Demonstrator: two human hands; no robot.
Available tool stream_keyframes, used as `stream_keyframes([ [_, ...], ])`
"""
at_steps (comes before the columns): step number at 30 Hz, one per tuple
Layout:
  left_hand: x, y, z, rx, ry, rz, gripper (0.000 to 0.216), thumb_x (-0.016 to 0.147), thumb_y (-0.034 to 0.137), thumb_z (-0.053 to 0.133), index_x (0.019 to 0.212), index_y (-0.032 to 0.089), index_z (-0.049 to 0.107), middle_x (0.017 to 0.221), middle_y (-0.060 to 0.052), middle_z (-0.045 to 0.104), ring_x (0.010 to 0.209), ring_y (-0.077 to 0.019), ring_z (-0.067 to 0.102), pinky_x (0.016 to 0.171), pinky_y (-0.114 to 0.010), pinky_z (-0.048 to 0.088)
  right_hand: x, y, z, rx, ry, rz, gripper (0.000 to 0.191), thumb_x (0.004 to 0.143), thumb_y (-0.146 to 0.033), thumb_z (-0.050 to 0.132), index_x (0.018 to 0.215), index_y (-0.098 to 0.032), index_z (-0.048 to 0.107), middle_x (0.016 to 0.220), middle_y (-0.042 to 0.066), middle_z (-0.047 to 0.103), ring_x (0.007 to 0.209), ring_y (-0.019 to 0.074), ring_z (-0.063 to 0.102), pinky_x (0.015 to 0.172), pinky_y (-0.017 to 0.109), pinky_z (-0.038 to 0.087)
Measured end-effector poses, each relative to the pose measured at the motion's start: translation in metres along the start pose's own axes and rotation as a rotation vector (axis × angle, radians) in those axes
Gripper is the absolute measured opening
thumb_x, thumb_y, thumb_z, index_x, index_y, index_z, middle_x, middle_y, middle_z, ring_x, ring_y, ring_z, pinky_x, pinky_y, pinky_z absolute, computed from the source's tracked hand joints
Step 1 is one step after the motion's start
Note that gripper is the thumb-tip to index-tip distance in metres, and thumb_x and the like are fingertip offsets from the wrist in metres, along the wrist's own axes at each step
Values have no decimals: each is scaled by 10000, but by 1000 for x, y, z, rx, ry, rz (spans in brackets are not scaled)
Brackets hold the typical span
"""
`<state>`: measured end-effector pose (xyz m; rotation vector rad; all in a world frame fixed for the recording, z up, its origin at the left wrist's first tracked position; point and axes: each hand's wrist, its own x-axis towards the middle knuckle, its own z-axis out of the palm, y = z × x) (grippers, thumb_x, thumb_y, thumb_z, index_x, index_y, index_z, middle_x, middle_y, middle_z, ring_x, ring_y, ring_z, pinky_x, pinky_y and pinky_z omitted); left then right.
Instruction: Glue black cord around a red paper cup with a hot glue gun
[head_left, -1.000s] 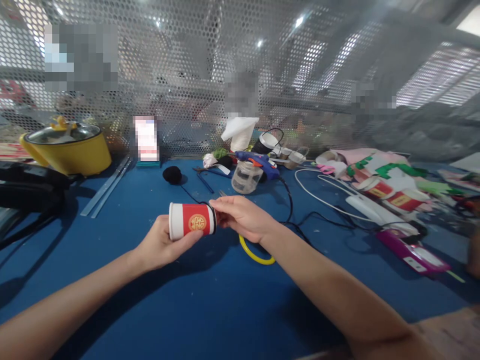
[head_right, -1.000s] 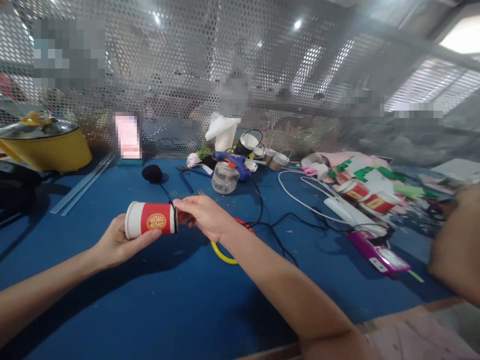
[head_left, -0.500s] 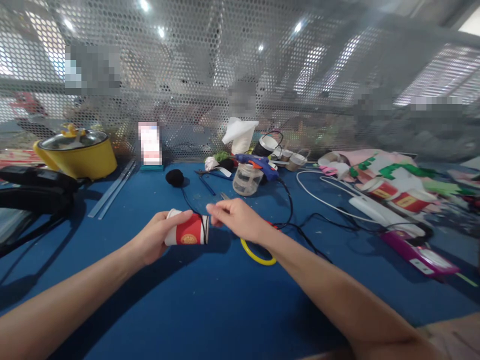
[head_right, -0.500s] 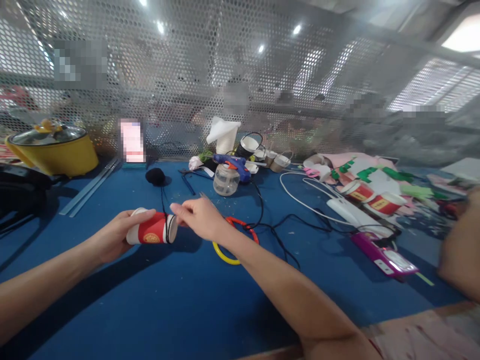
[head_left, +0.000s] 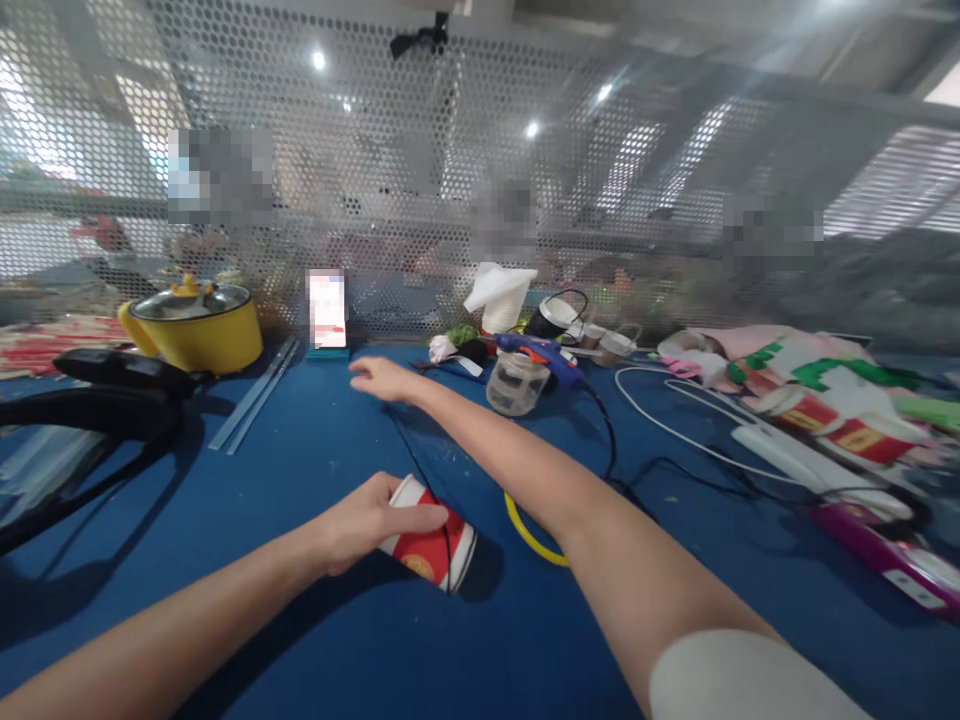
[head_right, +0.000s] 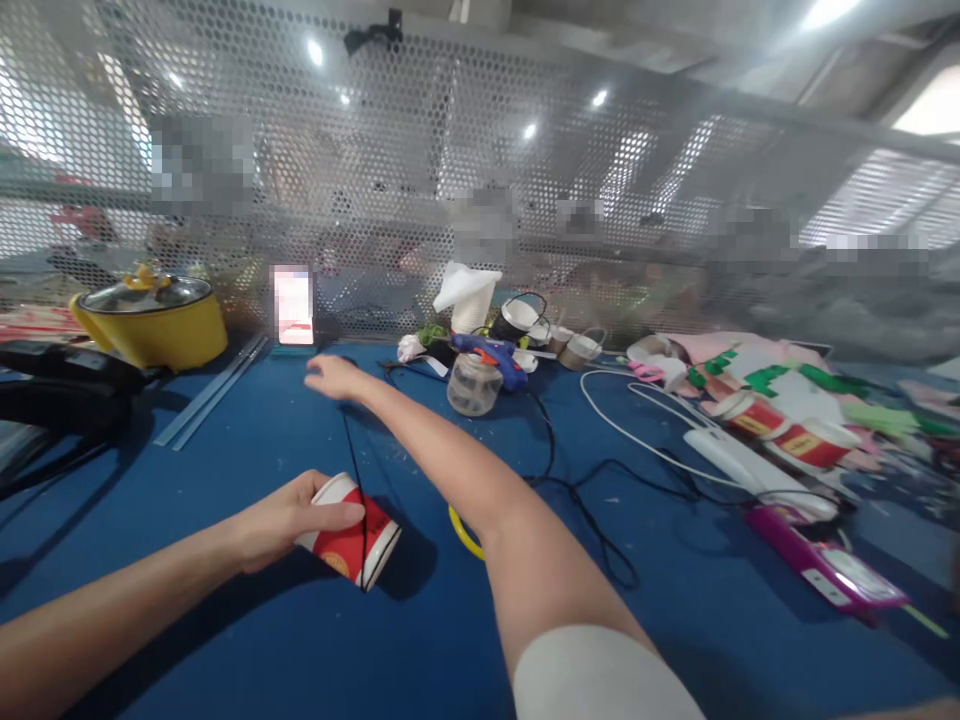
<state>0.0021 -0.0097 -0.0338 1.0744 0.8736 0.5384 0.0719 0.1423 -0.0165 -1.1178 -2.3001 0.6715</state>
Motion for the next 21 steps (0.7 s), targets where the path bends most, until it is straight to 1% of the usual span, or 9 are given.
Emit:
stream_keyframes([
  [2, 0, -1, 0, 4, 1, -4, 250, 571, 339, 714, 609, 95, 676, 563, -38, 668, 498, -118, 587, 528, -208, 457, 9, 4, -8, -21, 128, 26, 288, 790, -109, 458, 1059, -73, 555, 1105, 133, 577, 966, 155, 551, 824, 247, 398],
  [3, 1, -1, 0, 7, 0, -6, 252, 566, 340, 716, 606, 95, 675, 559, -38, 666, 495, -118, 586, 527, -209, 456, 11, 6, -14, -29, 177, 35, 298, 815, -132, 422, 1086, -75, 533, 1120, 132, 566, 983, 149, 540, 833, 246, 390],
  [5, 2, 0, 1, 14, 1, -8, 254, 569, 340, 714, 607, 92, 674, 558, -40, 665, 492, -118, 584, 527, -211, 456, 9, 12, -26, -45, 236, 52, 301, 847, -189, 370, 1081, -88, 529, 1069, 114, 591, 945, 140, 553, 804, 241, 400],
  [7, 3, 0, 1, 15, 10, -7, 254, 590, 338, 701, 626, 87, 678, 575, -51, 670, 500, -119, 587, 535, -213, 458, 0, 17, -36, -73, 263, 79, 304, 856, -224, 342, 1024, -92, 558, 967, 100, 627, 857, 143, 575, 747, 244, 414],
  [10, 4, 0, 2, -4, 5, -3, 233, 610, 325, 691, 633, 93, 679, 584, -52, 674, 509, -118, 591, 545, -211, 461, -23, 25, -42, -133, 259, 133, 264, 825, -220, 389, 852, -91, 618, 813, 90, 647, 743, 158, 579, 682, 254, 405],
  [13, 4, -2, 2, -17, 5, -6, 220, 617, 313, 691, 625, 93, 676, 570, -49, 667, 497, -110, 581, 526, -200, 451, -50, 31, -43, -184, 220, 176, 211, 781, -184, 443, 705, -117, 629, 713, 62, 643, 683, 156, 564, 638, 247, 383],
  [18, 4, -2, 2, -33, 43, -8, 220, 603, 297, 704, 541, 95, 641, 481, -22, 623, 416, -76, 521, 438, -163, 392, -99, 31, -51, -212, 168, 210, 213, 785, -199, 431, 700, -154, 622, 711, 44, 642, 659, 146, 558, 595, 237, 368],
  [21, 5, 2, 2, -56, 79, 20, 223, 612, 307, 698, 553, 99, 643, 481, -15, 625, 424, -75, 529, 444, -155, 394, -132, 26, -57, -224, 107, 224, 167, 756, -238, 485, 675, -171, 615, 657, 39, 634, 605, 151, 553, 560, 246, 362],
])
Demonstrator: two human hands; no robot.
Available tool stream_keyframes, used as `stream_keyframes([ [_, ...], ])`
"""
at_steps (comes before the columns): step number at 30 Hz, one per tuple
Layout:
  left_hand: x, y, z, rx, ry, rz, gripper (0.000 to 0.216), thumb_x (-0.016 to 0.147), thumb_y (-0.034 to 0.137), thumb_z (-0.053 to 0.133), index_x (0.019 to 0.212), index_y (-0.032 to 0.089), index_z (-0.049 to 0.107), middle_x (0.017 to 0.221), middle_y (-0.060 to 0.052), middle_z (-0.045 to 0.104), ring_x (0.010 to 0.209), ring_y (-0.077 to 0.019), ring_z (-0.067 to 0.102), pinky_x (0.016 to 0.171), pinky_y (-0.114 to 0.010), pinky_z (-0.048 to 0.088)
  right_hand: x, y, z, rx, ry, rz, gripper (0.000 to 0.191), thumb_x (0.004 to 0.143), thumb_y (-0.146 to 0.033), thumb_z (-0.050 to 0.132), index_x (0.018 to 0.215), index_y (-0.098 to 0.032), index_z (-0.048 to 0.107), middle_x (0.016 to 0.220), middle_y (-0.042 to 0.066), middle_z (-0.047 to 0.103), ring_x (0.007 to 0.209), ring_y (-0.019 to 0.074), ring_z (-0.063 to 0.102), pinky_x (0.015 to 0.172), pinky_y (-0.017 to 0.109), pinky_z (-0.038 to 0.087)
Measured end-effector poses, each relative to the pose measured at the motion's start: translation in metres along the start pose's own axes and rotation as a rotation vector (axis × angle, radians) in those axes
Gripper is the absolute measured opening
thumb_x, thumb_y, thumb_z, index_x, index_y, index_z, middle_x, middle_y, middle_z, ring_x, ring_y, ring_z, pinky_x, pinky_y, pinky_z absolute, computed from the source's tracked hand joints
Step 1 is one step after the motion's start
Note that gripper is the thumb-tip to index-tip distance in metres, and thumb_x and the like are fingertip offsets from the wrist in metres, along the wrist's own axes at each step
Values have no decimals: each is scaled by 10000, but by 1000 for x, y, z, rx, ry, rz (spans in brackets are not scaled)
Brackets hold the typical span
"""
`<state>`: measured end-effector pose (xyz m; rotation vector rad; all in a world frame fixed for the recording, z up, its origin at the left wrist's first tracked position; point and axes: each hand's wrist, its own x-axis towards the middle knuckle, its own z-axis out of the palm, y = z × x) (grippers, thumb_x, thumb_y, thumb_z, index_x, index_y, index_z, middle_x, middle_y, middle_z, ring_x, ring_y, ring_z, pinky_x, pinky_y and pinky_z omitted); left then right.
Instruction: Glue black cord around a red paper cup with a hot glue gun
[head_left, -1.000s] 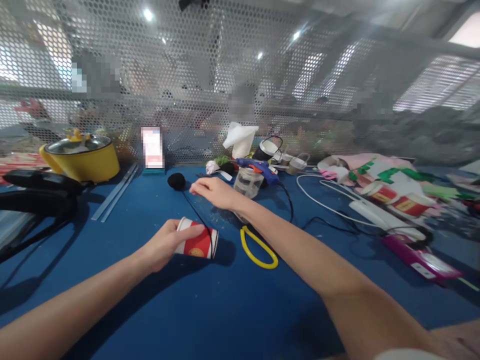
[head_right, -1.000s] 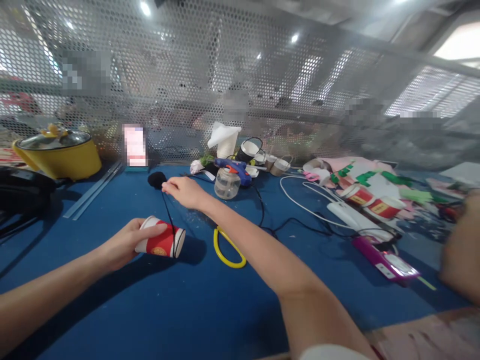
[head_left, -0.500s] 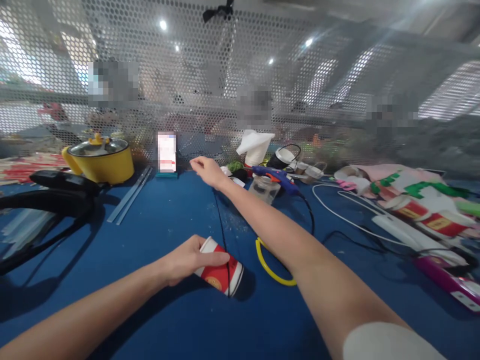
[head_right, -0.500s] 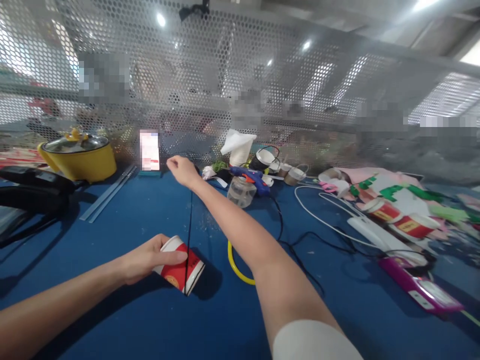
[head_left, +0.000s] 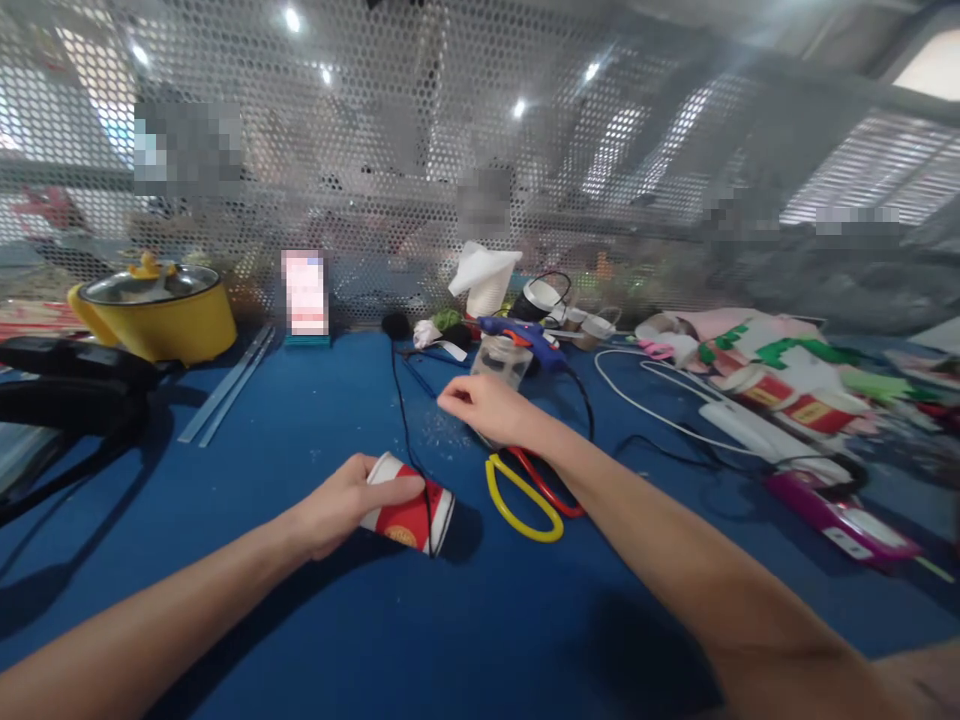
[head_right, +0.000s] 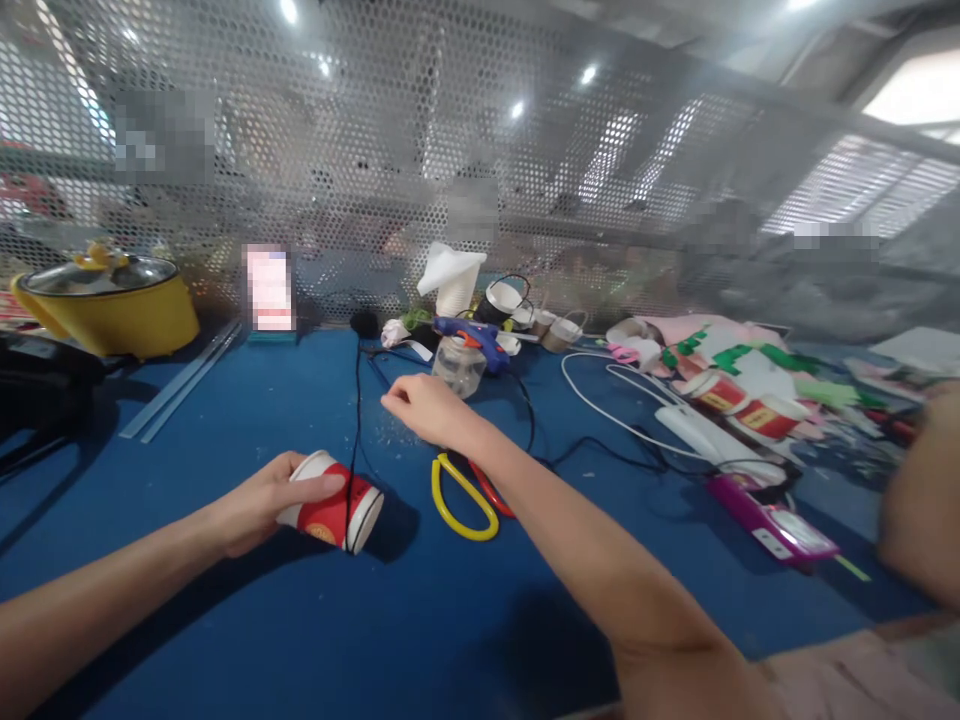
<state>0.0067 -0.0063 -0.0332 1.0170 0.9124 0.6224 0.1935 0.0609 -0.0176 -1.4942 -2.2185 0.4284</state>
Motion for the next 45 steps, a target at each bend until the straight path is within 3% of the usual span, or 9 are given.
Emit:
stream_keyframes([
  [4, 2, 3, 0, -51, 109, 67, 220, 613, 320, 696, 554, 117, 636, 462, 6, 618, 410, -68, 523, 431, -149, 386, -37, 1, -16, -34, 34, 70, 155, 745, -268, 508, 652, -176, 590, 657, 50, 628, 608, 170, 558, 561, 268, 372],
  [9, 4, 2, 0, -52, 228, 141, 202, 590, 292, 714, 528, 135, 603, 443, 28, 603, 392, -64, 505, 407, -148, 358, -39, 12, -55, -58, 581, 127, 172, 747, -343, 522, 726, -177, 566, 728, 64, 613, 645, 169, 553, 609, 284, 404],
  [11, 3, 1, 0, -57, 254, 164, 192, 590, 283, 714, 533, 138, 601, 456, 29, 606, 403, -66, 507, 423, -154, 366, -28, 24, -69, -128, 692, 175, 210, 719, -375, 555, 722, -165, 561, 727, 82, 598, 669, 189, 553, 614, 303, 406],
  [14, 2, 1, 1, -63, 287, 181, 175, 590, 279, 710, 552, 140, 611, 487, 23, 617, 427, -78, 518, 450, -172, 382, -11, 43, -77, -90, 493, 303, 319, 709, -440, 555, 541, -172, 517, 496, 44, 524, 556, 196, 550, 557, 318, 411],
  [17, 2, 1, 1, -65, 289, 186, 176, 594, 288, 704, 563, 136, 621, 503, 13, 621, 442, -90, 528, 457, -184, 387, 0, 55, -74, 270, 284, 462, 379, 723, -455, 546, 468, -181, 488, 397, 28, 497, 428, 162, 529, 467, 297, 433],
  [22, 4, 4, 1, -149, 270, 139, 150, 603, 261, 696, 625, 124, 641, 554, -11, 655, 488, -105, 568, 490, -187, 424, 6, 61, -68, 682, 198, 581, 191, 737, -261, 588, 592, -144, 545, 473, 46, 584, 380, 115, 527, 381, 236, 450],
  [31, 8, 9, -3, -119, 246, 121, 195, 573, 145, 714, 753, 96, 656, 702, -60, 707, 627, -135, 631, 634, -209, 489, 2, 63, -47, 718, 410, 413, 150, 709, -220, 585, 627, -152, 479, 476, -33, 527, 367, 64, 487, 354, 168, 397],
  [39, 7, 13, -2, -102, 319, 136, 125, 577, 169, 716, 668, 123, 643, 623, -29, 693, 559, -129, 620, 582, -218, 492, -15, 36, -51, 748, 564, 149, 101, 666, -236, 581, 718, -157, 546, 643, 8, 596, 558, 115, 568, 530, 235, 459],
  [45, 5, 16, -5, -83, 307, 204, 111, 584, 181, 719, 643, 131, 640, 592, -7, 681, 522, -105, 598, 518, -180, 461, -63, -4, -48, 801, 160, 125, 102, 713, -172, 505, 746, -144, 597, 511, -12, 555, 410, 86, 476, 431, 217, 398],
])
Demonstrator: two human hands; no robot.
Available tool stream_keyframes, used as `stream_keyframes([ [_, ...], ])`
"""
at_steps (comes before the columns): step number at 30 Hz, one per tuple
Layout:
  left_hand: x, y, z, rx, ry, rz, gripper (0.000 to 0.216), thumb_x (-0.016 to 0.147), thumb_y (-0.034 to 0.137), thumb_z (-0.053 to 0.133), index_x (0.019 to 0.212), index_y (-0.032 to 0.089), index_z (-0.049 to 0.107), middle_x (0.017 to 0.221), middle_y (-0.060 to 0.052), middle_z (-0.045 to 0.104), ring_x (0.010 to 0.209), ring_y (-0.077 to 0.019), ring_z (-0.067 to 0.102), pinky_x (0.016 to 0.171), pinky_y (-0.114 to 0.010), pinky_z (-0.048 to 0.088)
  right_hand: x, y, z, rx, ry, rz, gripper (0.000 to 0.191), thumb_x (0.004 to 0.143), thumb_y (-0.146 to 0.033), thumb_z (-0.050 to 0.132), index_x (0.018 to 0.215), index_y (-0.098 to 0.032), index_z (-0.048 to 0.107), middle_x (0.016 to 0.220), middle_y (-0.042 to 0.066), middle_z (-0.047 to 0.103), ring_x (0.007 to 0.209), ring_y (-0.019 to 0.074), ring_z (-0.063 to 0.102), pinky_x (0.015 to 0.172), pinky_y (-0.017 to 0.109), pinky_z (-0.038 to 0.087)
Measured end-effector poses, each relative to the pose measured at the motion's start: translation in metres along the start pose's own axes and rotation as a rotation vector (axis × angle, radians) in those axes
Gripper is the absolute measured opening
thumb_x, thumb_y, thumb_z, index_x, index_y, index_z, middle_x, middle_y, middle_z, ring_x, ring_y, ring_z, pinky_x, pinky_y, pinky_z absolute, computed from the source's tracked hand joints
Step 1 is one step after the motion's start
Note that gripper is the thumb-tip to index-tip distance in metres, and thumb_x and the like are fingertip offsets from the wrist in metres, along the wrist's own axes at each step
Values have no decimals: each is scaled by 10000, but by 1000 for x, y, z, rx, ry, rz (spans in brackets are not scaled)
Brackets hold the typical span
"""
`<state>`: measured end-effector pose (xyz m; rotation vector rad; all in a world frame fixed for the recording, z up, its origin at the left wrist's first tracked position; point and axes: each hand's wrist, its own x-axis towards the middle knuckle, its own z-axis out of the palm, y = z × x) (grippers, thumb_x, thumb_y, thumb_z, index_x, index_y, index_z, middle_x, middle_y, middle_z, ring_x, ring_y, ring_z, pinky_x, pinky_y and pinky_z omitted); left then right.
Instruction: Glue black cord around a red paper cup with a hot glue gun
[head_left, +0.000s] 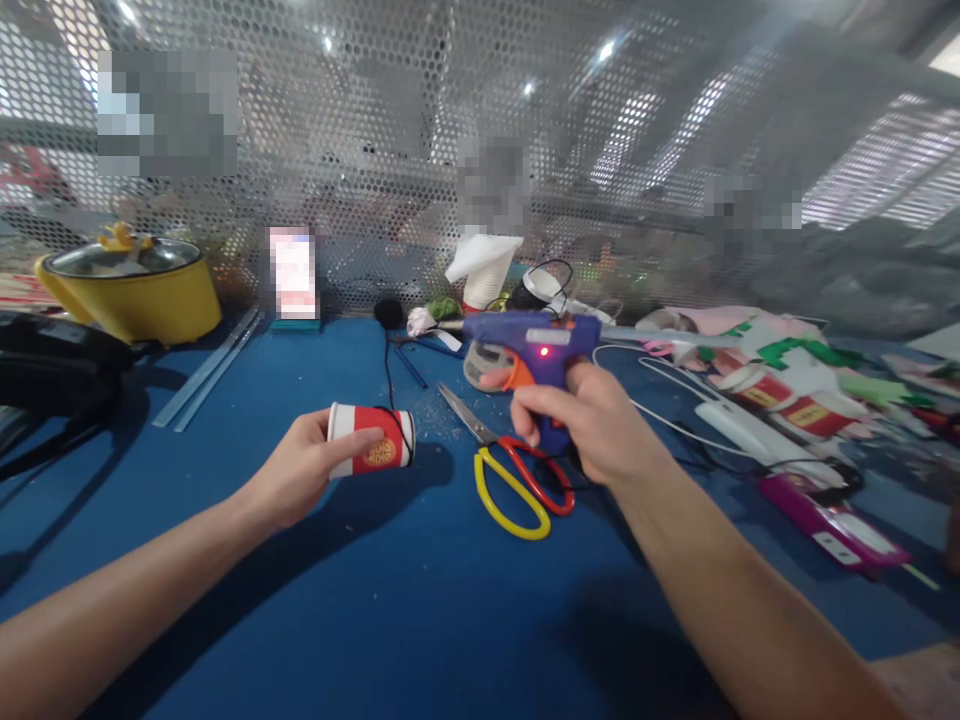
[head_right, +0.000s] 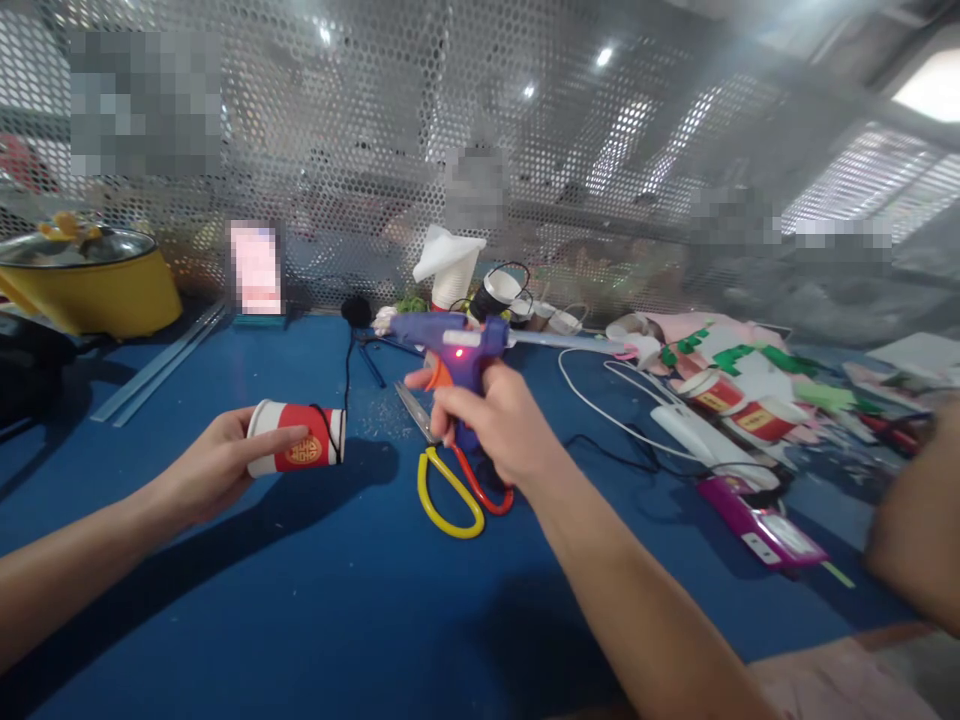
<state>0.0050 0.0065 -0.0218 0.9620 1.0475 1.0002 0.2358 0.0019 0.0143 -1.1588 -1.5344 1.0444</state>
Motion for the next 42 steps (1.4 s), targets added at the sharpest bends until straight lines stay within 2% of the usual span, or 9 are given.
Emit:
stream_keyframes([
  [3, 2, 2, -2, -7, 14, 8, 114, 580, 177, 719, 650, 125, 646, 597, -14, 683, 528, -109, 596, 520, -184, 457, -17, 0, 9, -111, -126, 78, 123, 752, -235, 500, 762, -161, 598, 447, -29, 515, 403, 98, 479, 430, 222, 401],
  [7, 4, 5, -5, -30, 50, 11, 122, 580, 177, 715, 662, 112, 651, 605, -26, 684, 533, -113, 597, 530, -188, 462, -24, 1, 18, -267, -126, 110, 179, 731, -336, 546, 653, -177, 569, 405, -28, 494, 377, 106, 472, 400, 221, 393],
  [13, 3, 10, -7, -6, 80, 19, 121, 603, 190, 699, 691, 122, 651, 630, -28, 690, 534, -111, 599, 529, -185, 464, -28, 2, 24, -463, -138, 54, 285, 738, -377, 519, 517, -200, 486, 393, -29, 478, 376, 118, 475, 387, 226, 394],
  [19, 2, 12, -6, -23, 74, 6, 97, 618, 183, 688, 678, 118, 650, 607, -28, 685, 516, -101, 595, 491, -161, 454, -30, 4, 25, -650, -82, -123, 239, 749, -349, 510, 564, -199, 533, 418, -26, 511, 478, 153, 538, 500, 253, 443],
  [26, 2, 12, -7, -48, 53, 11, 57, 630, 166, 678, 662, 130, 647, 591, -11, 687, 509, -94, 596, 486, -154, 452, -29, 7, 24, -741, -98, -184, 223, 764, -334, 495, 592, -200, 540, 507, -16, 561, 497, 145, 532, 538, 257, 447],
  [32, 1, 11, -7, -12, 48, 18, 88, 615, 176, 695, 679, 133, 652, 622, -10, 693, 545, -103, 602, 530, -174, 460, -27, 8, 24, -724, -75, -246, 186, 763, -288, 481, 623, -191, 557, 580, -1, 591, 526, 143, 540, 564, 253, 446],
  [42, 2, 11, -5, 8, 78, 26, 117, 590, 190, 712, 666, 133, 644, 603, -3, 682, 531, -101, 593, 521, -177, 450, -27, 9, 23, -706, -90, -178, 166, 752, -315, 488, 682, -192, 575, 600, 7, 608, 517, 145, 540, 530, 243, 448],
])
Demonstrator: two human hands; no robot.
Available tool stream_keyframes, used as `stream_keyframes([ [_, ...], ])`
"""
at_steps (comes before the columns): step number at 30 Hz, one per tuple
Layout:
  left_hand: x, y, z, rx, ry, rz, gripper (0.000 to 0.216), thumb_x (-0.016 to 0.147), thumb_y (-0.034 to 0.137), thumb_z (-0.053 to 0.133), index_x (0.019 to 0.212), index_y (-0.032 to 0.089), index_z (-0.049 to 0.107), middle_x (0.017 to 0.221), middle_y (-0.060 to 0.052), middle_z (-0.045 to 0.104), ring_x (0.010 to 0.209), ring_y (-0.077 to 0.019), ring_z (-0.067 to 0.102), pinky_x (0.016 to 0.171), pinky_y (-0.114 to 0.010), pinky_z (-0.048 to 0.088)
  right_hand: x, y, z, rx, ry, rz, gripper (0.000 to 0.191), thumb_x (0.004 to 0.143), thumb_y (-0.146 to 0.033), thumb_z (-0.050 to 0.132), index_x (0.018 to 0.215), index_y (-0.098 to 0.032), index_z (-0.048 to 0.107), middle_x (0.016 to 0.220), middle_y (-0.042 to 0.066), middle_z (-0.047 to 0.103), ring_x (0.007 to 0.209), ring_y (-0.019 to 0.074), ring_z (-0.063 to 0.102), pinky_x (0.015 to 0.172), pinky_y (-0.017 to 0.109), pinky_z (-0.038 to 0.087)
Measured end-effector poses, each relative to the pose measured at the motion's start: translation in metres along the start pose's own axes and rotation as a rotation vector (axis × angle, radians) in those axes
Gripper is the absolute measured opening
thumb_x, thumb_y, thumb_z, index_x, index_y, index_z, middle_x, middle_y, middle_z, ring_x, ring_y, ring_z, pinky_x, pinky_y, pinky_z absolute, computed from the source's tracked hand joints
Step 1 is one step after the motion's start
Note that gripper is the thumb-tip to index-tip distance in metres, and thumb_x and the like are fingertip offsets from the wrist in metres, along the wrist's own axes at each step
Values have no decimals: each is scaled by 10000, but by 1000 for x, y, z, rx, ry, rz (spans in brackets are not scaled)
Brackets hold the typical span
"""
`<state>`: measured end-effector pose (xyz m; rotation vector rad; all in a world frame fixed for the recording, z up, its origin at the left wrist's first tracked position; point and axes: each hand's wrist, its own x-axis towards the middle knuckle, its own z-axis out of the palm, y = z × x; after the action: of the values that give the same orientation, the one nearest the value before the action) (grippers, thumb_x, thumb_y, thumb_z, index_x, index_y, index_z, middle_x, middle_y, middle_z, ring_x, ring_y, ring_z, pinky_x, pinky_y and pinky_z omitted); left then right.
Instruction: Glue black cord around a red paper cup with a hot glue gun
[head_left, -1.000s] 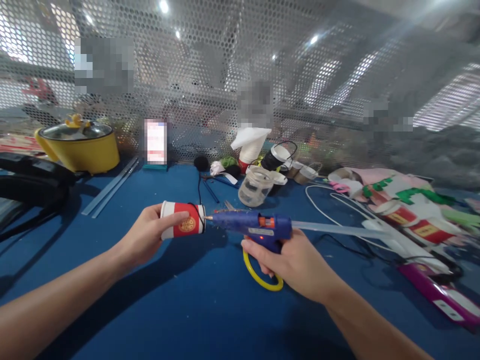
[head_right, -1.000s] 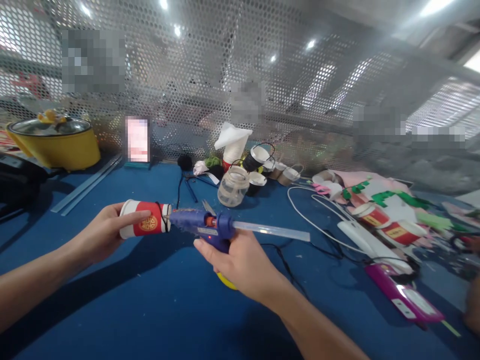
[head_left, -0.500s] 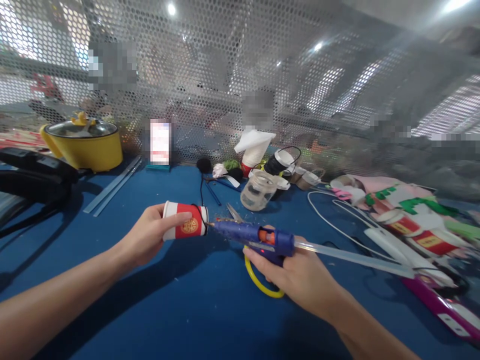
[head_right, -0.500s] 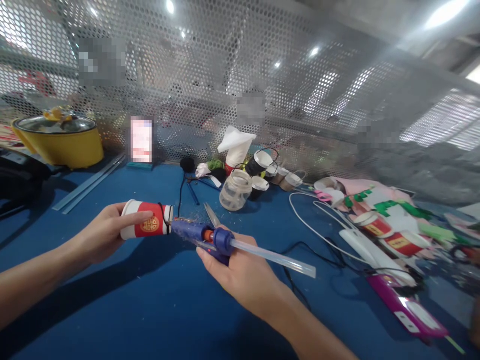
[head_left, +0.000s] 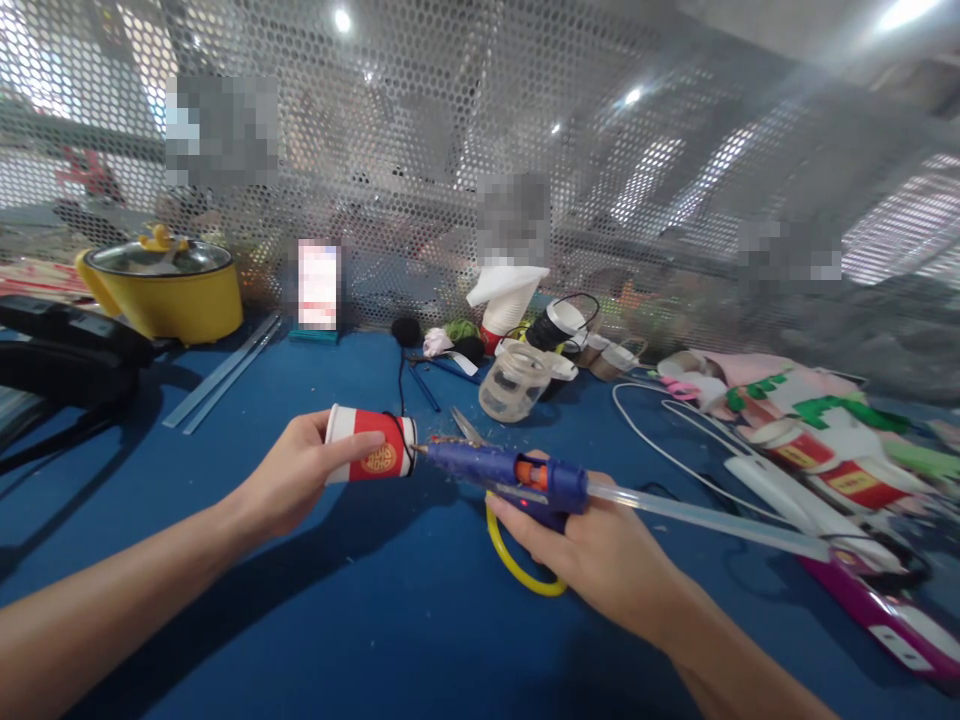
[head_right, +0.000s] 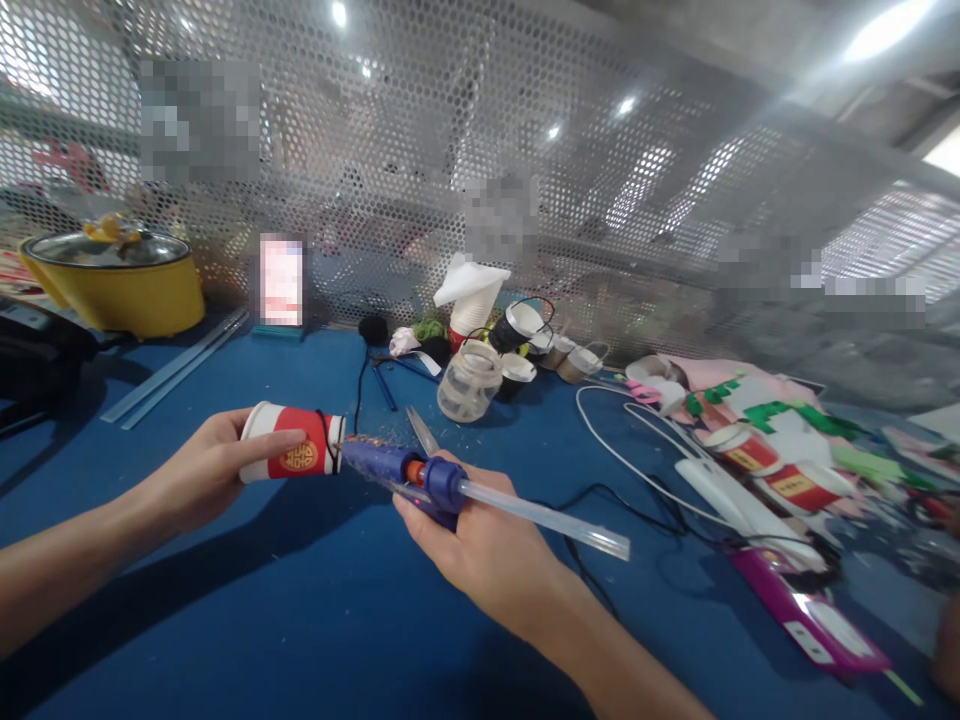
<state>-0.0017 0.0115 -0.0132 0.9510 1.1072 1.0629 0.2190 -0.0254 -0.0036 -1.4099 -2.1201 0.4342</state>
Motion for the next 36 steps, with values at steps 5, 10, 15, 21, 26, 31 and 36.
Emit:
stream_keyframes([
  [5, 3, -8, -2, 24, -42, -43, 122, 604, 208, 700, 674, 129, 638, 598, -4, 680, 537, -100, 595, 536, -178, 445, 3, -3, -3, 23, -81, 64, 193, 750, -333, 501, 629, -194, 560, 472, -16, 547, 445, 141, 519, 488, 247, 436],
  [10, 9, -13, -5, 89, -51, -186, 92, 597, 186, 679, 589, 132, 605, 529, 4, 656, 465, -96, 569, 462, -175, 406, 9, -4, -3, 247, -209, 236, 198, 762, -342, 500, 667, -174, 541, 405, -45, 499, 367, 106, 491, 426, 211, 424],
  [15, 14, -9, -8, 171, -32, -256, 109, 582, 192, 675, 591, 123, 591, 537, -10, 654, 480, -113, 576, 493, -198, 422, 10, 0, -2, 312, -268, 295, 208, 752, -319, 516, 606, -171, 499, 406, -45, 497, 361, 85, 477, 421, 189, 424],
  [21, 15, -8, -7, 208, -31, -246, 142, 552, 195, 684, 638, 117, 603, 583, -30, 668, 517, -131, 587, 525, -217, 423, 8, -1, 2, 275, -309, 288, 269, 752, -297, 498, 516, -176, 459, 391, -34, 481, 364, 88, 471, 420, 198, 417],
  [26, 15, -9, -7, 204, -40, -239, 132, 532, 177, 685, 623, 124, 606, 578, -25, 668, 504, -133, 580, 514, -223, 414, 6, -3, 6, 244, -308, 281, 258, 750, -296, 494, 520, -180, 481, 382, -39, 467, 356, 95, 463, 391, 197, 399],
  [31, 15, -10, -7, 214, -48, -226, 110, 552, 194, 680, 610, 134, 606, 561, -13, 665, 504, -136, 587, 503, -221, 417, 4, -1, 8, 139, -286, 191, 270, 764, -284, 473, 520, -190, 540, 352, -46, 456, 359, 107, 474, 417, 209, 406],
  [36, 14, -9, -6, 196, -65, -232, 86, 571, 196, 672, 606, 134, 625, 578, -20, 676, 507, -132, 593, 504, -219, 433, 3, 3, 8, -14, -217, 88, 231, 760, -320, 485, 593, -201, 590, 392, -34, 491, 414, 132, 504, 435, 225, 396],
])
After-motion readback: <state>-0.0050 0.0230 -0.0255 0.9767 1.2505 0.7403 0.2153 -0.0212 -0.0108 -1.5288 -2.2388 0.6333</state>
